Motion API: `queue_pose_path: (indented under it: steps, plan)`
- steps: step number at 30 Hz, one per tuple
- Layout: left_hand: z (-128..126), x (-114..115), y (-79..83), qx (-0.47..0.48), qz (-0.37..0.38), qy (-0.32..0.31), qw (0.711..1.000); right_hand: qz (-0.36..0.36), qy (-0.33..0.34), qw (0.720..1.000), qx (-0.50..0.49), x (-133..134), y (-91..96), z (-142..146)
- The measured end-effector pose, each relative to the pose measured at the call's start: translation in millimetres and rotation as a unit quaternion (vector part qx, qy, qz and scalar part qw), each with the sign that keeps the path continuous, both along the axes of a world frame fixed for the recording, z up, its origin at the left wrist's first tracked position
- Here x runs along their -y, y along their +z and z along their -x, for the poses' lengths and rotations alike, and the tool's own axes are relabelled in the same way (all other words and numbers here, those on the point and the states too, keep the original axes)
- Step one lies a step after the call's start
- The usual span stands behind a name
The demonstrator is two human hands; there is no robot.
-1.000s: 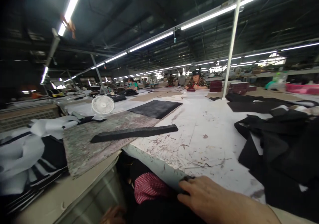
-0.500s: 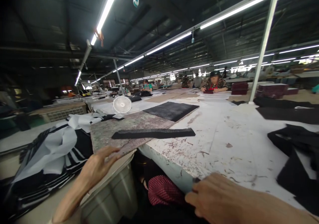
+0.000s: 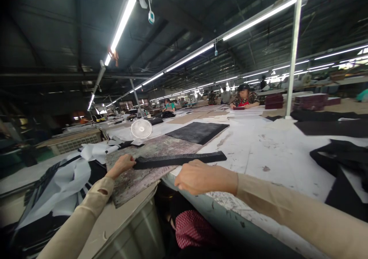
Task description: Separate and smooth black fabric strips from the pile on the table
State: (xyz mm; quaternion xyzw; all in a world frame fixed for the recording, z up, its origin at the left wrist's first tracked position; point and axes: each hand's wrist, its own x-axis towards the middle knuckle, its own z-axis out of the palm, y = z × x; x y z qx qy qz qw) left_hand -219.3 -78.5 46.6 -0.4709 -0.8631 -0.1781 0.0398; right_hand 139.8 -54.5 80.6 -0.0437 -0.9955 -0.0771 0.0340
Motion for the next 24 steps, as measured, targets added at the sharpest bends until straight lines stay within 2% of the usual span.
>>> queue_pose_path:
  steps: [3, 7, 9, 11, 14, 18, 20, 22, 24]
  plan:
    - [-13, -2, 10.5, 0.078, -0.036, -0.023, 0.996, 0.092, -0.046, 0.992, -0.071, -18, -1.6, 37]
    - [-47, -4, 23.9, 0.171, -0.110, -0.089, 0.975, 0.222, -0.080, 0.950, -0.204, -29, -11.9, 93]
    - [-65, -2, 28.5, 0.190, -0.141, -0.117, 0.964, 0.252, -0.123, 0.926, -0.252, -28, -15.6, 118]
    - [-79, 2, 32.0, 0.189, -0.168, -0.137, 0.958, 0.253, -0.172, 0.907, -0.290, -28, -16.8, 135]
    - [-87, 8, 36.1, 0.158, -0.210, -0.140, 0.954, 0.238, -0.227, 0.888, -0.321, -35, -16.1, 148]
    - [-82, 5, 37.0, 0.058, -0.266, -0.083, 0.959, 0.246, -0.248, 0.867, -0.356, -54, -16.6, 150]
    - [-79, -3, 35.4, 0.027, -0.244, -0.080, 0.966, 0.252, -0.241, 0.864, -0.363, -63, -17.6, 150]
    - [-80, -13, 34.3, 0.031, -0.211, -0.104, 0.971, 0.258, -0.228, 0.865, -0.365, -69, -18.5, 149]
    - [-81, -20, 35.1, 0.042, -0.198, -0.127, 0.971, 0.314, -0.207, 0.849, -0.372, -74, -18.8, 148]
